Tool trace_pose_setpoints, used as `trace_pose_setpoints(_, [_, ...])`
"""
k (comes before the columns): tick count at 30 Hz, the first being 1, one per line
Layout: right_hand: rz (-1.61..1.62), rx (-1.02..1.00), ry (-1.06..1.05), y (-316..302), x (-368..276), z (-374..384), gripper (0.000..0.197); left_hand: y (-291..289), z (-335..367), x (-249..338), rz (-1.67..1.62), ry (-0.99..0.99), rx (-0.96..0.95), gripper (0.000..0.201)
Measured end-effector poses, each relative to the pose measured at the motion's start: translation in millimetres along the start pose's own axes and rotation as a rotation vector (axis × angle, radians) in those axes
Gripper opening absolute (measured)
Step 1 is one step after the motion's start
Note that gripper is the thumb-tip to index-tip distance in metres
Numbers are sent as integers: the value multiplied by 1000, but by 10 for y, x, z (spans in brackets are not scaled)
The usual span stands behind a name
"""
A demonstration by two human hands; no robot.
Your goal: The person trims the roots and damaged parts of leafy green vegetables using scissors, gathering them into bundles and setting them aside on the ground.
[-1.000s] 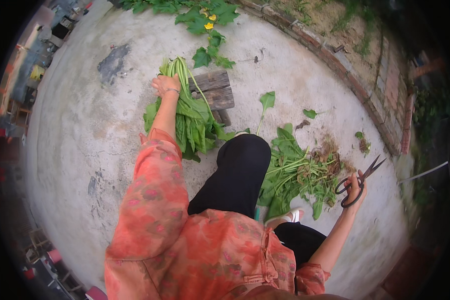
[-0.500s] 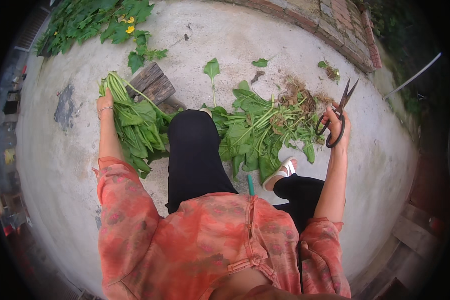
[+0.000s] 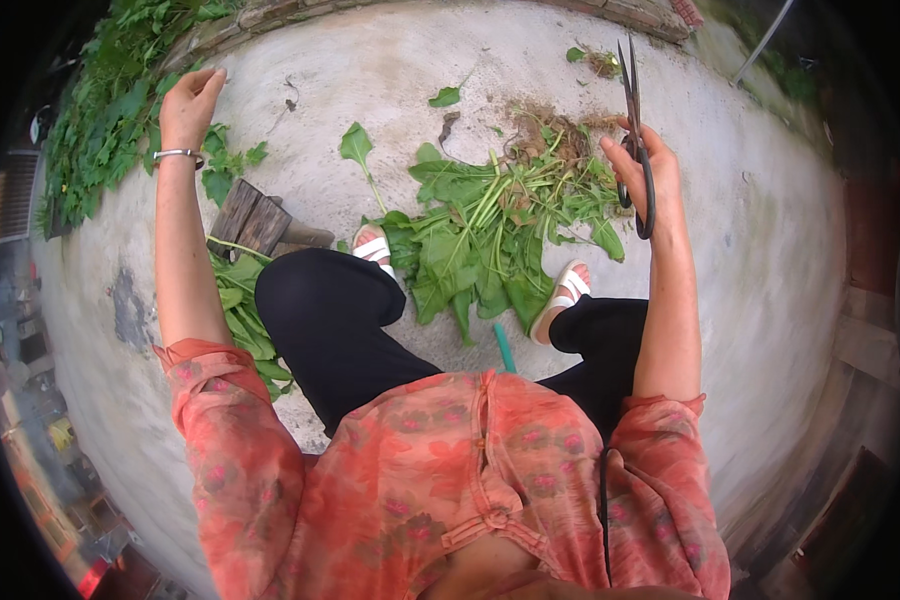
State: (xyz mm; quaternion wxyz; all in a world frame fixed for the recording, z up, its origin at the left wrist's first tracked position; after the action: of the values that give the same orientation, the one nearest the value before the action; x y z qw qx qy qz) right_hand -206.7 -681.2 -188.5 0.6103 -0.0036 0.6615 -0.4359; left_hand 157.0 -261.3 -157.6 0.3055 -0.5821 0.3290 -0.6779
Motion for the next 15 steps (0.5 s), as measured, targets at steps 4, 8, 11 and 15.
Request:
trace_pose_setpoints(4, [-81,-9,-21,-26,-83,19,52,772,249,843,189,176,-407,44])
trace_pose_setpoints(8, [-241,-16,-30,-100,-71,-37,52,1911,169,944,183,154,-543,35])
trace_pose_setpoints(11, [-249,-21,-44,-202,-102,-96,49,2505,-174,640,244,147,-554,28])
trace_pose_setpoints(15, [-273,-1,-21,-290,-178,-137,42,3087,-728,-82,172,-155,-622,22])
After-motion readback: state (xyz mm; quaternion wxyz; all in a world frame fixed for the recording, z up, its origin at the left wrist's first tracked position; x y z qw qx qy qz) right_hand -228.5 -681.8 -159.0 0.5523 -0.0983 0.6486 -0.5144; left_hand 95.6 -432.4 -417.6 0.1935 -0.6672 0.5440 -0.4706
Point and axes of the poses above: each hand's wrist, its own z-axis towards the middle knuckle, its own y-axis out of the palm, x = y × z, the point moved 1 cm from there along z, towards the middle knuckle, and after that the axes turned 12 degrees about -y, right-handed, at the moved point
